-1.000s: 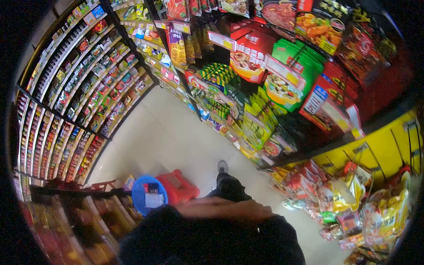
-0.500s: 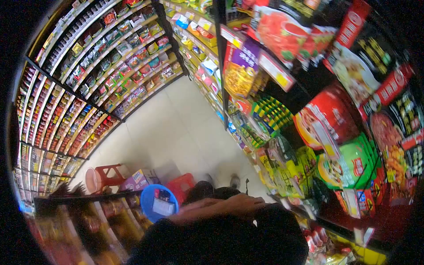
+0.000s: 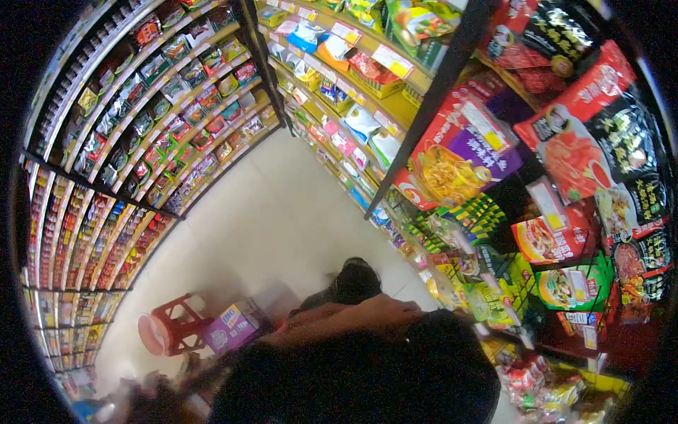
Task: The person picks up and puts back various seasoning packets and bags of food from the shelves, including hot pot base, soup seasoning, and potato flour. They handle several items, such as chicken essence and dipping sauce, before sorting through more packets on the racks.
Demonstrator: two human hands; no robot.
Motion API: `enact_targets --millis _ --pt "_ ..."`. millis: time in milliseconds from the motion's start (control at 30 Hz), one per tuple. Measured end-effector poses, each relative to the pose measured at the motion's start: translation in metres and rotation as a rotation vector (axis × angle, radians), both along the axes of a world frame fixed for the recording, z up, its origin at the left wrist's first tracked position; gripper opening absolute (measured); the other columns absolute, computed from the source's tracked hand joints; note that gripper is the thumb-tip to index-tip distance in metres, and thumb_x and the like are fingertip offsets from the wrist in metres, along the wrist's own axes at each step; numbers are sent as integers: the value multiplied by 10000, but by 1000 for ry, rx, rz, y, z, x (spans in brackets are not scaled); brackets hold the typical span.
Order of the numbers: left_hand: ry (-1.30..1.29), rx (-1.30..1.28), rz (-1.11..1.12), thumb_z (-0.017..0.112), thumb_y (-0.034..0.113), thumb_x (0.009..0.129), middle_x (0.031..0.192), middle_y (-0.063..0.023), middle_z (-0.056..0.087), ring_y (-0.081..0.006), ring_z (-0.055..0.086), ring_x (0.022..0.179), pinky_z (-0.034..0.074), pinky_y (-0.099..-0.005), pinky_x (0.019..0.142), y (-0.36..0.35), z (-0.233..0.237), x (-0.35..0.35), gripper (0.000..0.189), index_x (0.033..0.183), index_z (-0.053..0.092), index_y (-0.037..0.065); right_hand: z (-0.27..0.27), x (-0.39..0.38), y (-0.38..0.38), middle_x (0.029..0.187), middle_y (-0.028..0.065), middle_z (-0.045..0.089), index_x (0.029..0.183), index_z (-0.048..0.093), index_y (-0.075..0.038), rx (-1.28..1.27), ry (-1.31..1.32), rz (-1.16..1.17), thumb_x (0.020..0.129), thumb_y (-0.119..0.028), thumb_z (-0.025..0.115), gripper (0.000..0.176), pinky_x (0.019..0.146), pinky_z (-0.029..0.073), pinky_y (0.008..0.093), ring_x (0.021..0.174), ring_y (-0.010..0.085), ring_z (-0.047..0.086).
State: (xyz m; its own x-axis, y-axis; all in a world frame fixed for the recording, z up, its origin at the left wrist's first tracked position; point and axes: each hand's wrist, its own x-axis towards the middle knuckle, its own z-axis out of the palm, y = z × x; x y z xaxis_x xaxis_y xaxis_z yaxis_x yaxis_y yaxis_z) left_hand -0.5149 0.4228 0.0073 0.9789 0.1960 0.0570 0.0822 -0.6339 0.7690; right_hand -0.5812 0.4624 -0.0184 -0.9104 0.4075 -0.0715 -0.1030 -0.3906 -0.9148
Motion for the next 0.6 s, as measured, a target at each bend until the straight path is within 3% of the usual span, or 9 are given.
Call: enact_targets --millis 233,433,533,600 --pt "-17 30 -15 723 326 857 1191 -95 635 -316 700 953 586 -459 713 97 -15 -45 594 1372 524 108 -16 -25 84 1311 96 665 1353 606 -19 -58 12 -32 1045 -260 567 393 976 512 344 1138 186 638" --pt "151 20 -44 756 385 820 1209 -104 621 -333 701 940 583 -461 751 215 -3 -76 635 1344 541 98 -17 -36 172 1301 92 670 1347 613 -24 -91 57 -20 1040 -250 577 382 967 517 341 1128 184 641" --pt "215 -23 -84 762 295 835 1275 -117 612 -345 699 1010 606 -479 786 263 4 -85 720 1462 446 134 -11 -40 217 1296 89 673 1344 616 -27 -88 75 -15 1038 -245 581 377 962 519 340 1123 182 643" --pt "242 -37 -135 760 311 834 1255 -120 623 -348 698 1010 600 -484 791 286 3 -86 704 1446 459 137 -10 -45 241 1293 88 675 1342 618 -29 -93 96 -20 1037 -241 585 373 959 520 339 1120 181 644"
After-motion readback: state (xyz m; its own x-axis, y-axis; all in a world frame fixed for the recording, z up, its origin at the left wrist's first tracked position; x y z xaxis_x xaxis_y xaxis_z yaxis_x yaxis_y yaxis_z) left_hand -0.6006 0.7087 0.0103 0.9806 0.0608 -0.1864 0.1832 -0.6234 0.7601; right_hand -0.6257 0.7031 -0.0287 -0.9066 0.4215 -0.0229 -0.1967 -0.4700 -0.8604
